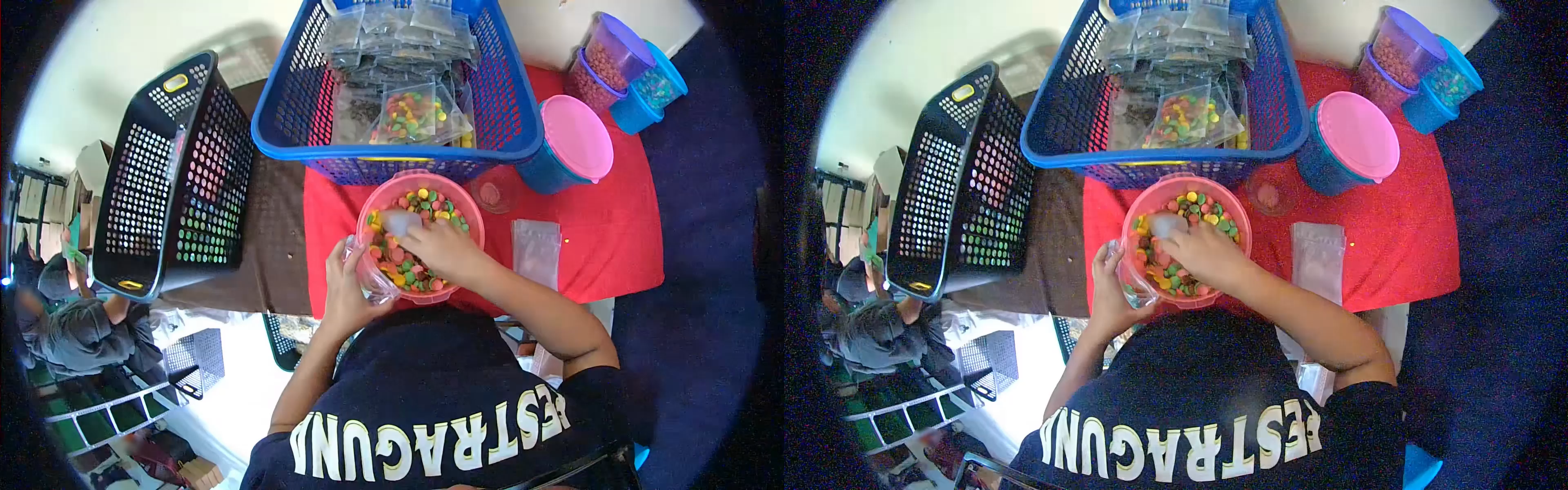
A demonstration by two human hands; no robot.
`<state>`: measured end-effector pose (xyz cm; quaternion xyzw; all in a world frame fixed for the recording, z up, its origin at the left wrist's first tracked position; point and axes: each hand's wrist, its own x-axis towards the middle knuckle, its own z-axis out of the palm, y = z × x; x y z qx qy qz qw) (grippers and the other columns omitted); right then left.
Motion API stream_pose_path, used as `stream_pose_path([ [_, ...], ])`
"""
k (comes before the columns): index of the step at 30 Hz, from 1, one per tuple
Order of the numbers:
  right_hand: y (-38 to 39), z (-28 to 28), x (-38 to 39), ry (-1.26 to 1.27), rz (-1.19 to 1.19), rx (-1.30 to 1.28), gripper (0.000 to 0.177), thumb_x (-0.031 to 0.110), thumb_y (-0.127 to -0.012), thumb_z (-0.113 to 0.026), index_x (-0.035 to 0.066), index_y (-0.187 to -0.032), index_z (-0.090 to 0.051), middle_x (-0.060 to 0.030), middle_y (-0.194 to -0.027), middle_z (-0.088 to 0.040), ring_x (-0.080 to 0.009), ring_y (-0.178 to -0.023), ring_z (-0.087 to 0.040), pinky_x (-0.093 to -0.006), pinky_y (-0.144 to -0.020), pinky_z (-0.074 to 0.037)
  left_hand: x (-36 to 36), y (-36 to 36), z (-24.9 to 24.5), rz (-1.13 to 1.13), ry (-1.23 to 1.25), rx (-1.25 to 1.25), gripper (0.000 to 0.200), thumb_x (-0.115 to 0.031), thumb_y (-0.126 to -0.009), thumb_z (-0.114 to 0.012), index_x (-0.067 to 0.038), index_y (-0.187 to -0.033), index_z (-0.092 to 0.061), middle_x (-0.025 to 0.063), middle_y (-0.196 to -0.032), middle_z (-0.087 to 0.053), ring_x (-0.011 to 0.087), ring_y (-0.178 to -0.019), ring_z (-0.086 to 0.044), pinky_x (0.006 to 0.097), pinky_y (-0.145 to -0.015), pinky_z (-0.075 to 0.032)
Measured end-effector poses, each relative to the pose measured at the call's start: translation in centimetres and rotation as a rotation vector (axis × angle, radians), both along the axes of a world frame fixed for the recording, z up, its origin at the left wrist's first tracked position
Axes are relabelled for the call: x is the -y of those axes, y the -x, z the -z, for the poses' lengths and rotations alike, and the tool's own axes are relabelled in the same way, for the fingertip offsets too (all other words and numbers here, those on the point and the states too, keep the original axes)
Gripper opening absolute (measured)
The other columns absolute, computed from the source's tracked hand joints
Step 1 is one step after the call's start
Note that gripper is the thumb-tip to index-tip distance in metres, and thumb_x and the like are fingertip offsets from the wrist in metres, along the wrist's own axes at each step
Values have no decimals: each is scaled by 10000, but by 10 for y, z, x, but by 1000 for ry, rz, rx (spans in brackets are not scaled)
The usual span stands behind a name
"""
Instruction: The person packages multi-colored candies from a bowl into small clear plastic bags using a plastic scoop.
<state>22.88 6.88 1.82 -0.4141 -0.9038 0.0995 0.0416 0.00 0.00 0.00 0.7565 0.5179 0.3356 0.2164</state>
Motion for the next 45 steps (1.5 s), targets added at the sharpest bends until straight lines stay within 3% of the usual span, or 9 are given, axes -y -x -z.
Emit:
stream_pose_path([
  [6, -14, -33, 23, -197, -348, -40, 137, 207, -834, -582, 158, -962, -579, -13, -874, -573, -187, -845, -631, -374, -761, -510, -13, 16, -7, 54, 8, -31, 1093, -265, -536, -937, -122, -1427, -320, 291, -1420, -333, 470, -1299, -370, 553, -1062, -362],
  [13, -47, -62, 25, -188, -441, 57, 112, 193, -884, -549, 169, -978, -606, -2, -891, -606, -191, -869, -643, -391, -778, -492, -10, 17, -4, 31, 22, -12, 1080, -263, -526, -941, -120, -1410, -338, 289, -1418, -342, 472, -1288, -381, 552, -1051, -372],
  [19, -57, -86, 7, -215, -148, 139, 118, 175, -868, -557, 189, -974, -607, 3, -853, -610, -179, -860, -637, -419, -833, -443, -7, 18, -12, 11, 89, -43, 1063, -271, -539, -937, -116, -1401, -336, 298, -1418, -340, 477, -1287, -379, 561, -1050, -369],
  [24, -50, -83, 2, -238, -33, 4, 129, 111, -826, -569, 164, -944, -577, -12, -872, -617, -185, -817, -596, -363, -732, -382, -8, 17, -15, 34, 60, -70, 1082, -276, -543, -936, -100, -1415, -319, 316, -1424, -333, 483, -1291, -368, 560, -1055, -364],
  [27, -37, -73, 3, -178, 61, 39, 133, 137, -859, -559, 139, -986, -597, -47, -893, -667, -218, -816, -660, -459, -829, -478, -6, 17, -13, 25, 60, -64, 1073, -263, -545, -933, -91, -1413, -327, 319, -1426, -330, 485, -1291, -371, 556, -1058, -361],
  [33, -14, -33, -2, -34, 190, -91, 328, 93, -886, -504, 116, -1200, -594, -98, -864, -669, -296, -801, -678, -417, -637, -527, -1, 16, -9, 6, 41, -40, 1037, -248, -549, -928, -81, -1398, -358, 318, -1426, -336, 481, -1298, -371, 553, -1064, -355],
  [36, 3, -16, 5, 166, 374, -265, 349, 18, -851, -530, 67, -1195, -559, -194, -1041, -658, -398, -944, -641, -490, -781, -523, -2, 17, -7, 16, 34, -28, 1038, -249, -549, -928, -78, -1399, -357, 312, -1427, -340, 479, -1301, -370, 551, -1064, -356],
  [37, 7, -15, 3, 335, 413, -463, 333, 10, -875, -539, 58, -1204, -543, -215, -1040, -660, -400, -946, -644, -500, -782, -516, -3, 16, -8, 7, 15, -19, 1038, -249, -549, -928, -78, -1399, -357, 312, -1427, -340, 479, -1301, -370, 551, -1064, -356],
  [45, 10, 0, 28, 446, 412, -521, 198, -42, -884, -567, 19, -1066, -520, -182, -935, -658, -324, -915, -677, -411, -766, -527, -7, 15, -11, 29, 5, -11, 1047, -249, -540, -933, -115, -1408, -362, 282, -1417, -352, 466, -1287, -390, 549, -1054, -365],
])
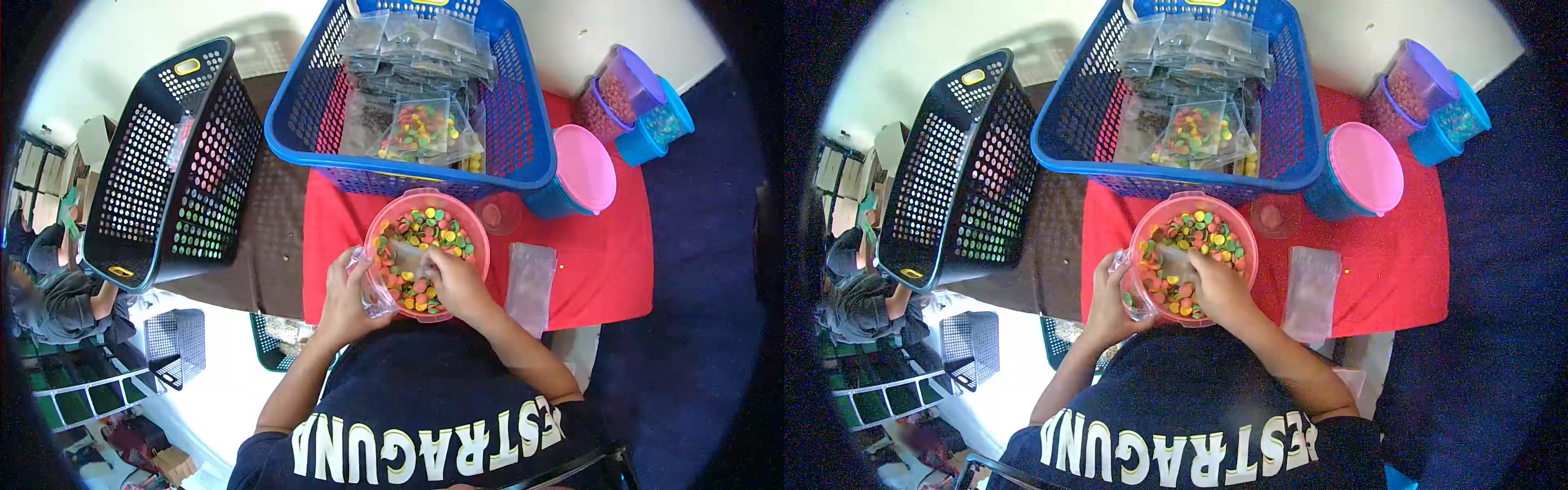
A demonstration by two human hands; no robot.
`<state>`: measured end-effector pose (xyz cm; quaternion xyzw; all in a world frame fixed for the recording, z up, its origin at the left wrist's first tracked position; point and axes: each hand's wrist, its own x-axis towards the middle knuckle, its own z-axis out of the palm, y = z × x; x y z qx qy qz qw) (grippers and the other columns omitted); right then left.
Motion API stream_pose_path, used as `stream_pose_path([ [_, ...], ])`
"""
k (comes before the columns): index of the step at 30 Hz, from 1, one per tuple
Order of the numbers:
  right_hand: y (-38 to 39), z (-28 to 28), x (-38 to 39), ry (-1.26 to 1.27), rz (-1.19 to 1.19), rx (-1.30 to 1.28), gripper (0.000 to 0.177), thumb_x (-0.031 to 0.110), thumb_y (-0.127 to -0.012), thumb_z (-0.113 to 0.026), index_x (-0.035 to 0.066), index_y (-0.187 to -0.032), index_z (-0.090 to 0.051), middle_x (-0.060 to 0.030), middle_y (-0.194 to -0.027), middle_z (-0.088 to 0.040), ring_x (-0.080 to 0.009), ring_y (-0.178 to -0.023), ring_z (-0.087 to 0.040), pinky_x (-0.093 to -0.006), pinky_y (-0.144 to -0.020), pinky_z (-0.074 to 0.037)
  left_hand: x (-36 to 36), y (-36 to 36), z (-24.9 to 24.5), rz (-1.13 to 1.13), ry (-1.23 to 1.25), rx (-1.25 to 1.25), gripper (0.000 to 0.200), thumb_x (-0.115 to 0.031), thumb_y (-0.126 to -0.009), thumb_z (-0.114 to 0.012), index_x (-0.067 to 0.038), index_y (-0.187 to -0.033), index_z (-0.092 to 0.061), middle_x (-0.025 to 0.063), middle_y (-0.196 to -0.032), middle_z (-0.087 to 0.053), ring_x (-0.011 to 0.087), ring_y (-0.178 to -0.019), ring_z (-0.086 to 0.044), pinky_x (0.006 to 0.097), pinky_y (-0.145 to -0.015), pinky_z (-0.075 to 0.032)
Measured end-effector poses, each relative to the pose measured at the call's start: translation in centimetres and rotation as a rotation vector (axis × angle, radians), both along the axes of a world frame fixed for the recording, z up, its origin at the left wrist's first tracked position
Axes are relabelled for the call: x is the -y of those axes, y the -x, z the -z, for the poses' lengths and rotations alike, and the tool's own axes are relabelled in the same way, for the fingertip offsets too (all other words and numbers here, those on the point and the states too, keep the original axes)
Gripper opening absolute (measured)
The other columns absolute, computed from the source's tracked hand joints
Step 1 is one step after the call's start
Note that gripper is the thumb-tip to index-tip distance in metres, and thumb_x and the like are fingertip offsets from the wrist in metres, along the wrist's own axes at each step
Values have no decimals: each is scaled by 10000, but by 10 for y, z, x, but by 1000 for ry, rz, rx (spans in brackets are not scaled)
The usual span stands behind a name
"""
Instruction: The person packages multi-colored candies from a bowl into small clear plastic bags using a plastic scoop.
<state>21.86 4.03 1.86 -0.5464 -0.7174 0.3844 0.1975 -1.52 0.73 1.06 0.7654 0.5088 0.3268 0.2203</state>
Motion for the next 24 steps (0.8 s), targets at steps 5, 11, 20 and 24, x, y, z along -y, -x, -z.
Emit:
stream_pose_path([
  [5, -2, 16, -5, 78, 136, -340, 182, 7, -919, -605, 32, -1057, -490, -180, -973, -682, -311, -968, -690, -410, -813, -543, 0, 1, -4, 7, 19, -19, 1059, -255, -531, -938, -117, -1408, -362, 285, -1415, -349, 469, -1279, -395, 551, -1051, -368],
  [11, -7, 6, -7, 249, 187, -446, 196, -47, -921, -578, 39, -1067, -479, -114, -1012, -634, -239, -989, -678, -362, -838, -547, -2, 2, -1, 19, 32, -33, 1075, -273, -528, -942, -116, -1416, -356, 289, -1414, -349, 467, -1284, -389, 552, -1051, -368],
  [20, -38, -15, -4, 315, 225, -504, 191, -50, -921, -560, 47, -1060, -474, -57, -998, -595, -115, -742, -602, -273, -625, -515, -6, 5, -2, 55, -36, 22, 1050, -286, -556, -933, -121, -1424, -367, 289, -1405, -358, 473, -1277, -395, 555, -1055, -362],
  [24, -49, -32, 3, 245, 209, -548, 216, -92, -896, -531, 39, -1061, -480, -69, -1019, -573, -118, -809, -593, -278, -629, -522, -6, 6, -14, 25, 14, -1, 1012, -273, -580, -921, -97, -1416, -379, 267, -1396, -389, 450, -1272, -416, 535, -1057, -370],
])
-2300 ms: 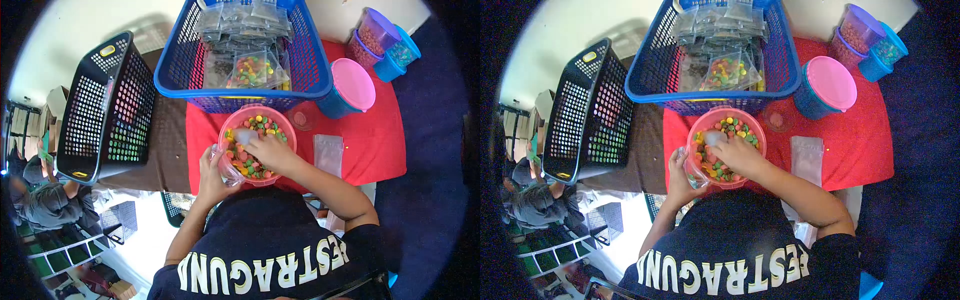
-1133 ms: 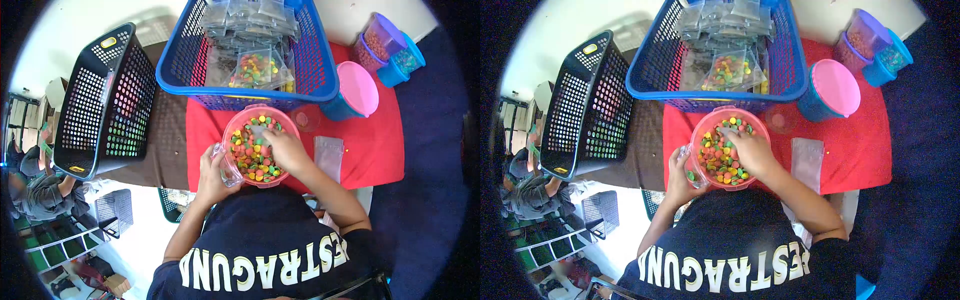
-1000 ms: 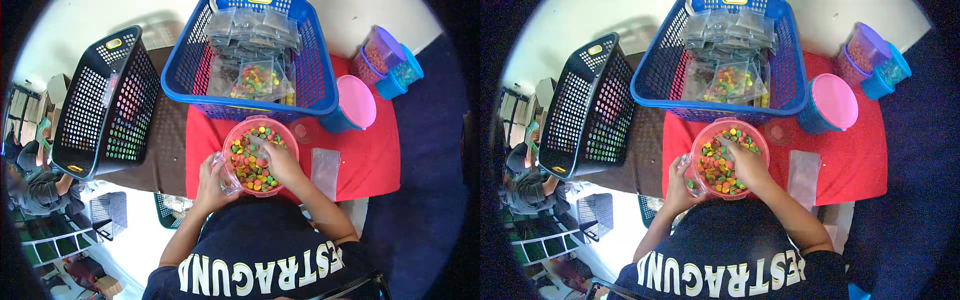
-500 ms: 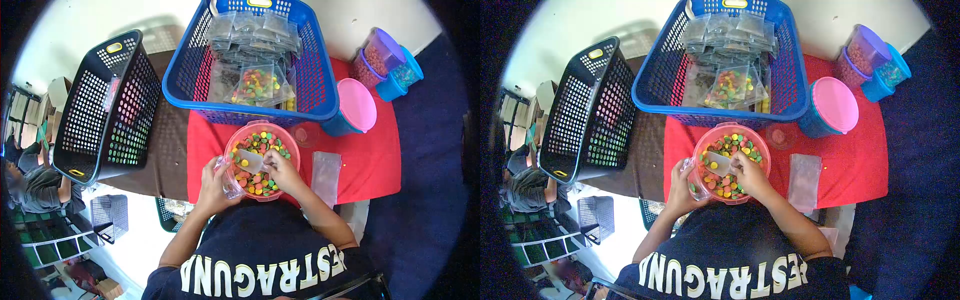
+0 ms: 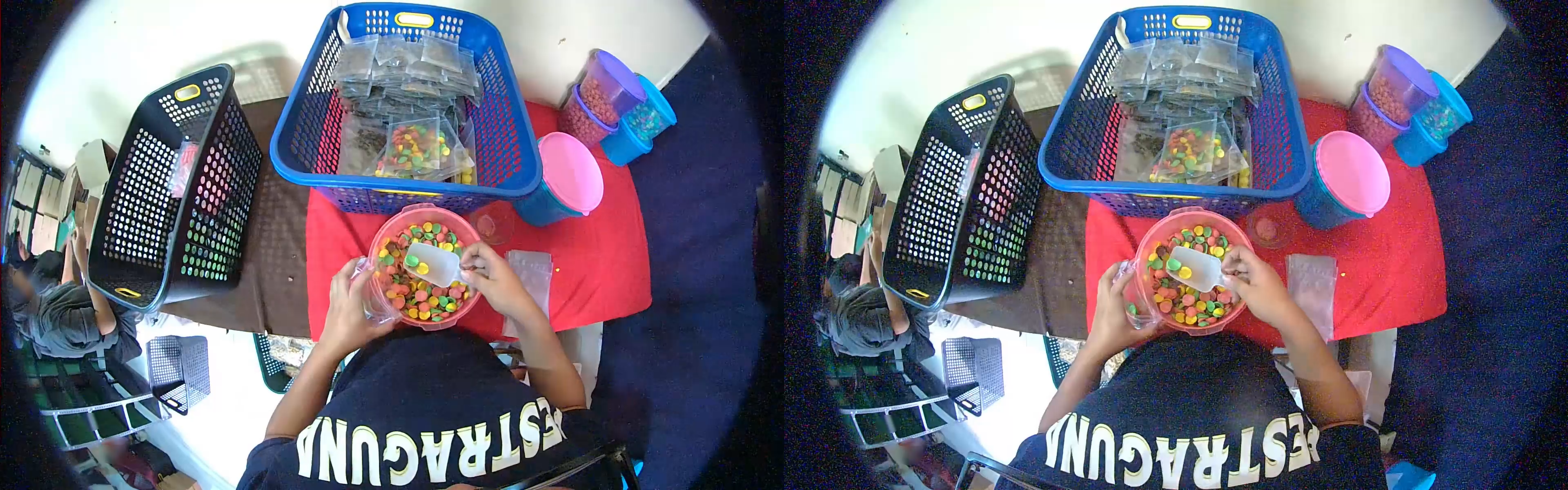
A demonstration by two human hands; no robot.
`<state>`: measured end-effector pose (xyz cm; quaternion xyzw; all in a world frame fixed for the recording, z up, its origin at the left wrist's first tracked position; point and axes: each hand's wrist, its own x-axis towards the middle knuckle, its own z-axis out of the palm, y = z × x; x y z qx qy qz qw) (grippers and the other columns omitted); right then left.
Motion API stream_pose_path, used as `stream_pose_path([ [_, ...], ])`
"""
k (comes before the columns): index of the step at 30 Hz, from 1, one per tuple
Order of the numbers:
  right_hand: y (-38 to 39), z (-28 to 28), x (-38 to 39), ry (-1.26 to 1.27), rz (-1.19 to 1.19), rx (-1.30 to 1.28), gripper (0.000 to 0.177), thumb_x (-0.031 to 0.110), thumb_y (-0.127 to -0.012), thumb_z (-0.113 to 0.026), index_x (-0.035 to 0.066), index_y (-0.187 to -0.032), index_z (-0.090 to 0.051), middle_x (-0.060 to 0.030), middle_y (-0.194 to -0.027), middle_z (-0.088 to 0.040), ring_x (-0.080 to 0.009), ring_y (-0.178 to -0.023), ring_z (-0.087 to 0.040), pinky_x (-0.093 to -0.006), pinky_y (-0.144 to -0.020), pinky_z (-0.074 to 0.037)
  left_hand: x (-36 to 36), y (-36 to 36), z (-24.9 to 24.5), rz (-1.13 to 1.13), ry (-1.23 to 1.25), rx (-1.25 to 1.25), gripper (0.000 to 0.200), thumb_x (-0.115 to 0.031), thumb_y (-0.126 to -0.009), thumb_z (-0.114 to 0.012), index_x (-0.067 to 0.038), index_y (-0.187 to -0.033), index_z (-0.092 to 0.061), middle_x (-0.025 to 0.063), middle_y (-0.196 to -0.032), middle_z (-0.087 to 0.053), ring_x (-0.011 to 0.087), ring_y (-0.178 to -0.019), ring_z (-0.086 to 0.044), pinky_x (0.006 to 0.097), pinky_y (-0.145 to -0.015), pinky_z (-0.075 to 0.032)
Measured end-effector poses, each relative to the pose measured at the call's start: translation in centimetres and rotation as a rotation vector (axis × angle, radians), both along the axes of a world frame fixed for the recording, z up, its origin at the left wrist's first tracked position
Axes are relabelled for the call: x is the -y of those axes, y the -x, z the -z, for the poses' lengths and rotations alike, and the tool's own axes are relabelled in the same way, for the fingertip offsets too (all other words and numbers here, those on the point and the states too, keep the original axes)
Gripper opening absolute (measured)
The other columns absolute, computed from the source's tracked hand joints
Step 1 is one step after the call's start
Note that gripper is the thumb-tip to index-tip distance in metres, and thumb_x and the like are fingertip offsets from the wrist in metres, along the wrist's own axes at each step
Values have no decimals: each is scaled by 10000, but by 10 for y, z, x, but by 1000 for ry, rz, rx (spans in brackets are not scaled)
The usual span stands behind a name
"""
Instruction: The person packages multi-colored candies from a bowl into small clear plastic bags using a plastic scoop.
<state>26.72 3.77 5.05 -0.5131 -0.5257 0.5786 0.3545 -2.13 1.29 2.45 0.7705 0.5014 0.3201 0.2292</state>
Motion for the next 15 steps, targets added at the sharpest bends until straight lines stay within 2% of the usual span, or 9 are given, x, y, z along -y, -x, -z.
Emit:
stream_pose_path([
  [2, -4, -14, 3, 13, 6, -4, 239, -112, -885, -514, 49, -1060, -490, -74, -1021, -568, -122, -849, -593, -276, -636, -523, -1, 1, -5, -3, -18, 6, 1002, -267, -588, -916, -84, -1413, -379, 258, -1391, -401, 438, -1273, -423, 527, -1058, -373],
  [4, -8, -31, 5, 6, -11, 20, 209, -81, -897, -541, 52, -1054, -502, -63, -1012, -575, -115, -825, -589, -268, -626, -513, -2, 3, -9, 1, -5, -30, 979, -255, -603, -906, -58, -1406, -381, 247, -1382, -422, 421, -1272, -433, 514, -1057, -378],
  [7, -8, -47, 9, -4, 26, 99, 181, 16, -909, -620, 57, -1040, -502, -10, -874, -555, -72, -690, -543, -215, -535, -414, 2, 8, -13, 9, -49, 12, 958, -244, -602, -901, -51, -1391, -392, 237, -1369, -443, 416, -1267, -438, 513, -1051, -381],
  [8, -5, -50, 10, -1, 15, 99, 181, 16, -909, -620, 57, -1040, -502, -10, -874, -555, -72, -690, -543, -215, -535, -414, 4, 9, -13, -2, -45, 12, 958, -244, -602, -901, -51, -1391, -392, 237, -1369, -443, 416, -1267, -438, 513, -1051, -381],
  [10, 0, -55, 15, -44, 52, 207, 184, 29, -905, -642, 43, -1038, -515, -35, -875, -602, -110, -779, -622, -272, -657, -500, 9, 8, -15, 31, -49, 22, 941, -231, -599, -898, -60, -1379, -401, 221, -1361, -457, 406, -1251, -452, 514, -1042, -383],
  [14, 12, -63, 19, -130, -28, 217, 208, 55, -882, -682, 42, -1025, -532, -55, -833, -637, -130, -751, -646, -298, -650, -512, 13, 3, -22, 69, -60, 37, 906, -218, -615, -889, -102, -1378, -416, 181, -1342, -488, 382, -1211, -492, 499, -998, -400],
  [15, 18, -73, 17, -116, -54, 336, 221, 64, -871, -698, 45, -1024, -540, -70, -814, -651, -139, -733, -654, -306, -644, -514, 14, 2, -23, 66, -72, 71, 913, -221, -619, -887, -114, -1390, -411, 165, -1342, -500, 371, -1210, -496, 494, -991, -398],
])
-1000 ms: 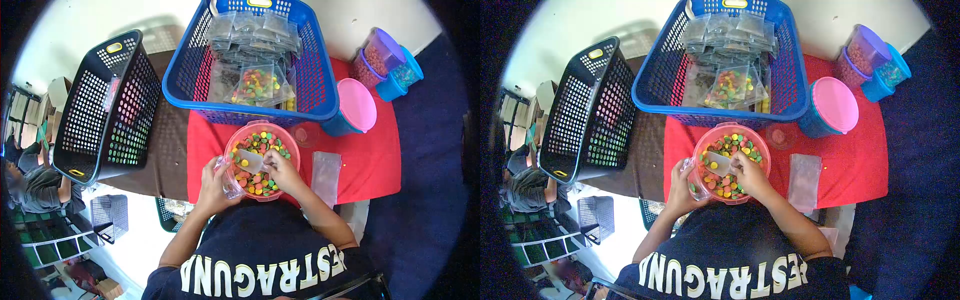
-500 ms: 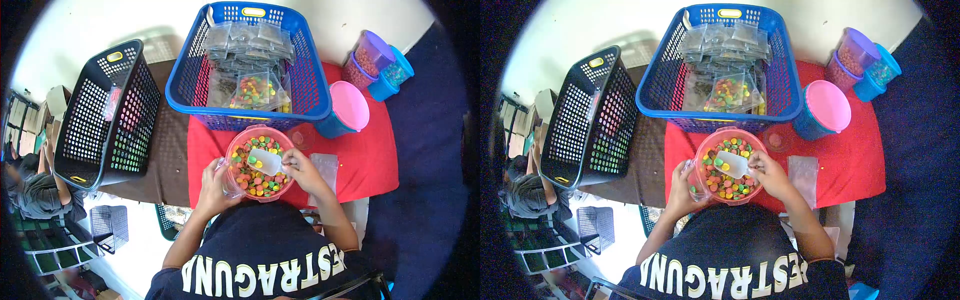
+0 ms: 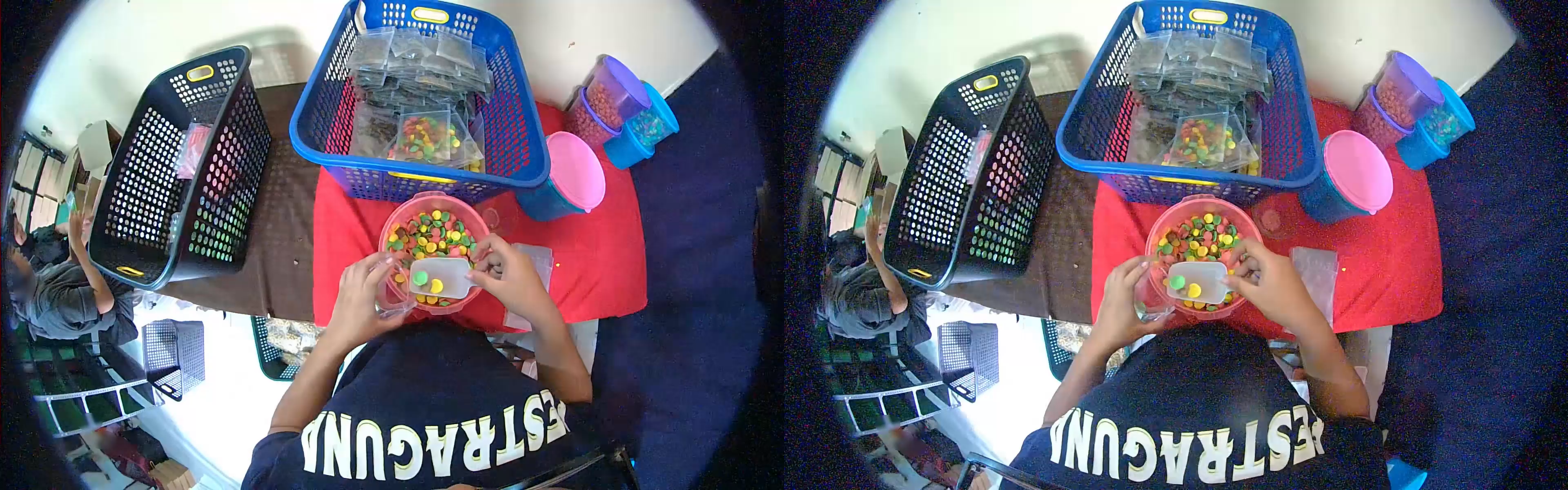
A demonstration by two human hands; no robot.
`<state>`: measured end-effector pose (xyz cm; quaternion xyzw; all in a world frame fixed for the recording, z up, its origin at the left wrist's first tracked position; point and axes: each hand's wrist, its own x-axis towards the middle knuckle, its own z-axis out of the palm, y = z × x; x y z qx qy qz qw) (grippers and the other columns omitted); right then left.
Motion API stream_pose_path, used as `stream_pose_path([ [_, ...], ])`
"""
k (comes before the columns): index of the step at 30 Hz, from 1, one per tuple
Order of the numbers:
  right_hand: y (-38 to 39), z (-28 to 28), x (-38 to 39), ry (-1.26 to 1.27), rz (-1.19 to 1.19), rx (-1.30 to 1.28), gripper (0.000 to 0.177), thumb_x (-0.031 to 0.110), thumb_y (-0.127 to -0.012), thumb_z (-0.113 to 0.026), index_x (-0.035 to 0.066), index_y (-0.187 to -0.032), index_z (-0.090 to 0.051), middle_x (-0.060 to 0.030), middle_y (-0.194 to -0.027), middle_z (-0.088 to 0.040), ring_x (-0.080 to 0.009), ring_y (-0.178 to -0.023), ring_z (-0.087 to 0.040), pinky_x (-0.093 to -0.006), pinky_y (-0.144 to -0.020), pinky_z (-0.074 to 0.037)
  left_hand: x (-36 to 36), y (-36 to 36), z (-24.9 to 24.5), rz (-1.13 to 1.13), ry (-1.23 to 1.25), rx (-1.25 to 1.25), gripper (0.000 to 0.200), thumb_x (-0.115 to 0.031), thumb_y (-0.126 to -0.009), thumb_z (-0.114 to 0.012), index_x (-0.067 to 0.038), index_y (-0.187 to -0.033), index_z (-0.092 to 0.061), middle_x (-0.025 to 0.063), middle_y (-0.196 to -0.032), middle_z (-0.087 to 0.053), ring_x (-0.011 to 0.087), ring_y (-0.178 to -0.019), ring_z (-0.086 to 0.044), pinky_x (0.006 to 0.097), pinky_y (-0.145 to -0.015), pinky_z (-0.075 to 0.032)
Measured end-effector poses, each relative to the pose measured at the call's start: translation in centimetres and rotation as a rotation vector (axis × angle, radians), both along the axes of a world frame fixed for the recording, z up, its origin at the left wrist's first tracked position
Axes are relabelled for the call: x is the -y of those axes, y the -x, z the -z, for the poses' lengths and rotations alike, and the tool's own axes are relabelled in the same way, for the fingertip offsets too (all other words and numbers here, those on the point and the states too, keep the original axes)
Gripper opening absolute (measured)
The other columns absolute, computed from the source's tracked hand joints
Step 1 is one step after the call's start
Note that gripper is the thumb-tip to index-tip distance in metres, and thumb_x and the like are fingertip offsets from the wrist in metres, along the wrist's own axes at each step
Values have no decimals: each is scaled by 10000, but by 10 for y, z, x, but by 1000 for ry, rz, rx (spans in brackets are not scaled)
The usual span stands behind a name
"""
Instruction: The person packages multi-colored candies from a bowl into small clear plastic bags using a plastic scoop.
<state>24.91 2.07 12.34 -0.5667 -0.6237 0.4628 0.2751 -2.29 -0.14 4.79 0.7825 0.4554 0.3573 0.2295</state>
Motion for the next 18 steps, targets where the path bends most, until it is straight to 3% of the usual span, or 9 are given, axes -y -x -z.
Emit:
stream_pose_path([
  [1, 5, -6, -2, 17, -22, 122, 233, 73, -859, -714, 47, -1022, -549, -85, -795, -666, -148, -716, -663, -313, -638, -517, 0, 1, -1, -9, 2, 5, 913, -221, -619, -887, -114, -1390, -411, 165, -1342, -500, 371, -1210, -496, 494, -991, -398],
  [3, 8, 2, -8, -15, -44, 99, 241, 84, -852, -724, 50, -1021, -555, -91, -779, -670, -149, -700, -665, -313, -628, -512, -2, 1, -1, 48, 1, -65, 974, -241, -611, -892, -69, -1414, -369, 200, -1375, -470, 400, -1246, -469, 501, -1050, -372],
  [11, 5, -9, -18, -12, -14, 190, 261, 97, -834, -747, 44, -1011, -562, -89, -774, -668, -143, -703, -672, -299, -621, -503, -2, -5, -4, 3, -25, -59, 967, -236, -621, -886, -75, -1420, -365, 194, -1377, -476, 395, -1251, -474, 508, -1033, -375],
  [15, -6, -2, -25, 7, 2, 51, 278, 111, -812, -772, 41, -991, -570, -93, -786, -668, -131, -733, -672, -300, -651, -509, -9, 0, -13, 50, 8, -72, 945, -234, -636, -875, -60, -1417, -372, 203, -1380, -467, 398, -1258, -464, 497, -1040, -372],
  [17, -10, -3, -27, -222, -31, 279, 212, 128, -842, -713, 60, -999, -588, -93, -779, -666, -185, -720, -673, -354, -677, -489, -14, 6, -7, -1, 63, -115, 940, -232, -641, -870, -56, -1419, -372, 203, -1387, -461, 398, -1267, -455, 490, -1054, -364],
  [18, -10, 1, -28, -207, -22, 278, 212, 128, -842, -713, 60, -999, -588, -93, -779, -666, -185, -720, -673, -354, -677, -489, -18, 9, -3, -60, 104, -157, 935, -229, -646, -866, -52, -1420, -373, 203, -1393, -455, 398, -1276, -446, 483, -1067, -355],
])
